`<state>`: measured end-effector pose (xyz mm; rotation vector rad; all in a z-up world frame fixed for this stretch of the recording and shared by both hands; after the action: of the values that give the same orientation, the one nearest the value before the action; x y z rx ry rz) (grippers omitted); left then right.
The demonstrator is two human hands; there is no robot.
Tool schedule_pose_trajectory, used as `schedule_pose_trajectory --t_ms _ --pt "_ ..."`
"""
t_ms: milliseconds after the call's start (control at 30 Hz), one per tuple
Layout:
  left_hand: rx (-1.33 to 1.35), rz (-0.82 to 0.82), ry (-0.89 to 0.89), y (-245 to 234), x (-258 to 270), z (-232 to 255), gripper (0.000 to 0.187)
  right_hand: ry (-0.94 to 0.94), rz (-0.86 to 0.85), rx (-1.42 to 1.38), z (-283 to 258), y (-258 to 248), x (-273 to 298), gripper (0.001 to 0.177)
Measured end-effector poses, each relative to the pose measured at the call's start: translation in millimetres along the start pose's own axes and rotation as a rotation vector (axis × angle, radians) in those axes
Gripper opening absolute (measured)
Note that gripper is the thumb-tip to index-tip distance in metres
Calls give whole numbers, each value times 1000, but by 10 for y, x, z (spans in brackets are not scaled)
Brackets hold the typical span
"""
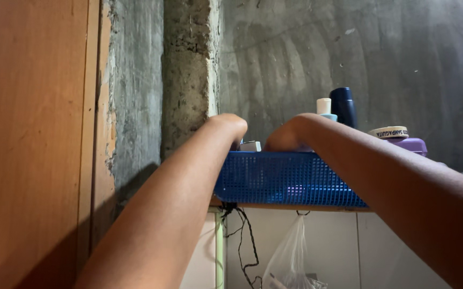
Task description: The person organizes various toiletries in a bathroom. They handle multiple sachets of shampoo, placing them on a wooden shelf. They also move bottles of lotion and shampoo, and a blue plastic basket, arranging them on the shelf and within the basket.
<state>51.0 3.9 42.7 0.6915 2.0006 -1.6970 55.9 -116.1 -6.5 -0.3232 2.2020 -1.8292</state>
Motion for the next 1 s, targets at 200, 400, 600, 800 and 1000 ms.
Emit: schedule_pose_trajectory --t_ms 200,400,600,800,1000 --pt "1 -15 19 62 83 -11 31 73 37 75 6 32 -29 48" --pt "-19 21 33 -82 200 -82 32 50 13 65 33 69 -68 47" --pt "22 32 63 -222 369 -110 32 32 -11 35 43 61 -79 47" --pt "96 346 43 -717 587 3 25 -124 -24 -18 -30 -26 254 46" --pt "340 728 68 -1306 908 399 19 -439 345 -302 320 -679 1155 34"
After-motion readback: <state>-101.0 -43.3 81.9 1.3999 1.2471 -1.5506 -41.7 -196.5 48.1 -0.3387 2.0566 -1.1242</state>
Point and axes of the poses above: each hand's wrist, its own x-axis away from the middle knuckle, its own y-axis out of the palm, z = x × y, the point moved 8 cm from there along -x, towards the middle knuckle, and after that the axes turned 3 degrees about z, right-handed, at the moved point
